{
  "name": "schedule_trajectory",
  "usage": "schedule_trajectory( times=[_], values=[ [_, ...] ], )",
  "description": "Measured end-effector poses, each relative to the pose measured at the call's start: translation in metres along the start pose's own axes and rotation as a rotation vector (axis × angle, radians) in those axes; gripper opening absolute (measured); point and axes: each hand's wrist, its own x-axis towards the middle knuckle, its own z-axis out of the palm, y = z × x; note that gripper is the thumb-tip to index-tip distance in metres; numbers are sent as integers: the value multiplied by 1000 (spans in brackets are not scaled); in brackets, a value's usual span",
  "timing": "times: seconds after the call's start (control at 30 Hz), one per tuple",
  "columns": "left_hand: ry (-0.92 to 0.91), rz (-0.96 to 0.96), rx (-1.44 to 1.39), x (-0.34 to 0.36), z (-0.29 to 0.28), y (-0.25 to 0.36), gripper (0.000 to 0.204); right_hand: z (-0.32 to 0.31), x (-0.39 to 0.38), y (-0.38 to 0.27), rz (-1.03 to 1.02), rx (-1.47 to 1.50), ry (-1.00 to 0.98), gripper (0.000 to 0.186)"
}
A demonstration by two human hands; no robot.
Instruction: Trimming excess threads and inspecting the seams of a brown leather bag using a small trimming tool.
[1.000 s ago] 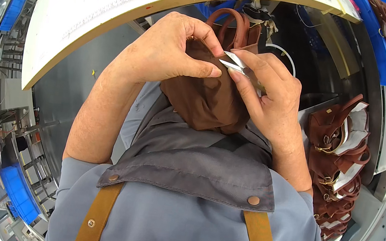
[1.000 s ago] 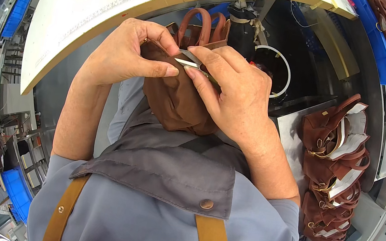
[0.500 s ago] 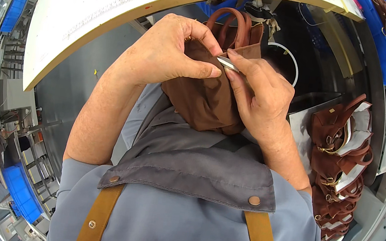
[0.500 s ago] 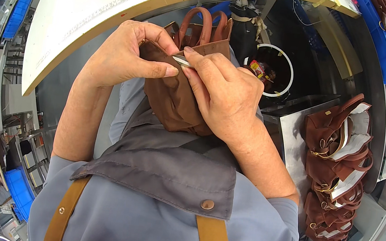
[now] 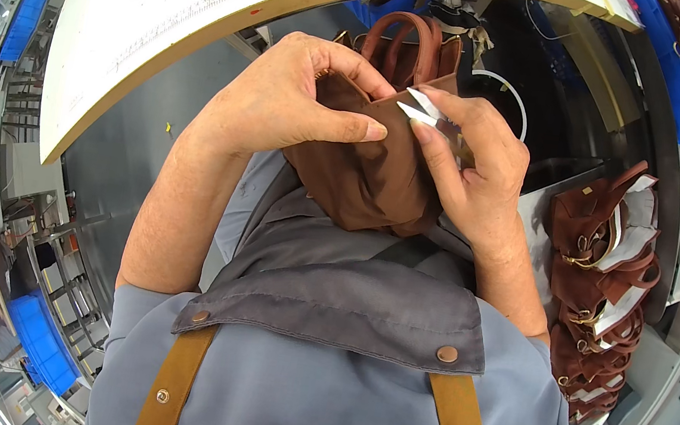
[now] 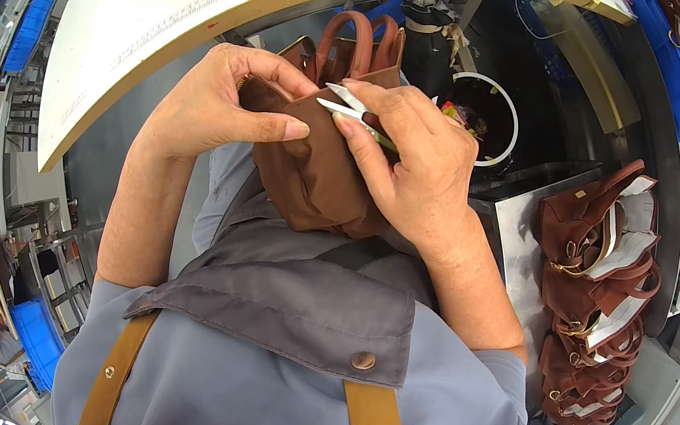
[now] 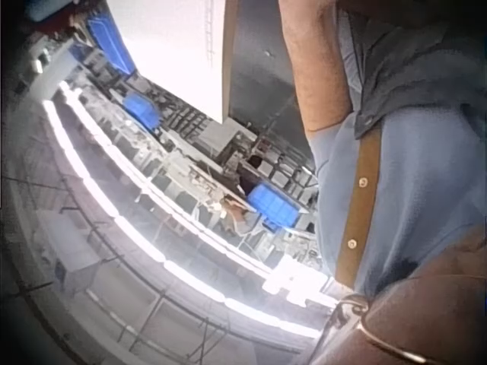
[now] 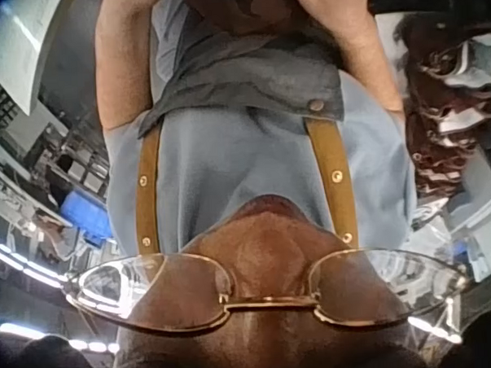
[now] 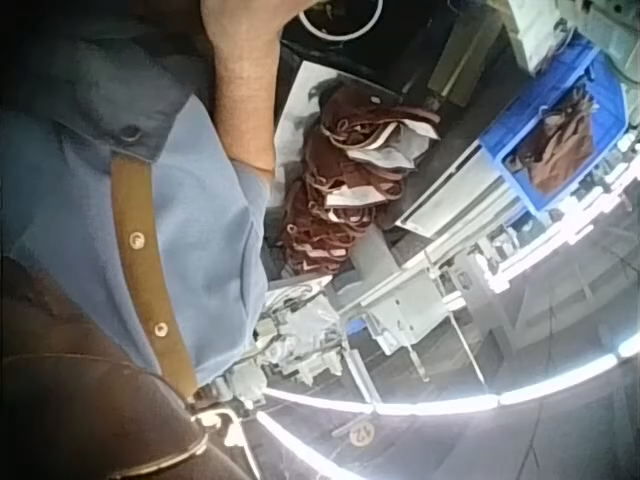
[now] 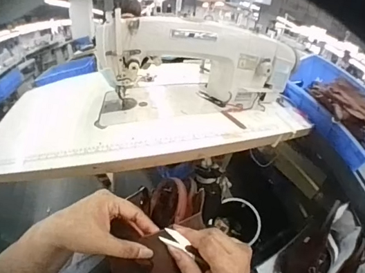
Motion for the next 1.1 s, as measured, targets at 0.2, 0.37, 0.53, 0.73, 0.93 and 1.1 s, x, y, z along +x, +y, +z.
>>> schedule_trajectory(
  times=[0.2, 0.37, 0.53, 0.73, 0.93, 1.1],
  values=[
    [-20, -99, -155, -3, 4, 8, 31, 2, -1, -1, -10, 19, -8, 28],
    [8, -106, -118, -3, 5, 9, 27, -1, 3, -4, -17, -5, -38, 28],
    [-7, -107, -133, -3, 4, 10, 26, 0, 3, -2, -33, -16, -29, 27],
    [-2, -114, -108, -3, 4, 10, 25, 2, 3, -2, -56, -67, -13, 26],
    [-9, -97, -100, -2, 2, 11, 23, 14, -4, -2, -87, -185, 58, 24],
    [-1, -68, -67, -3, 1, 3, 26, 19, -5, 2, -98, -133, 78, 21]
  ],
)
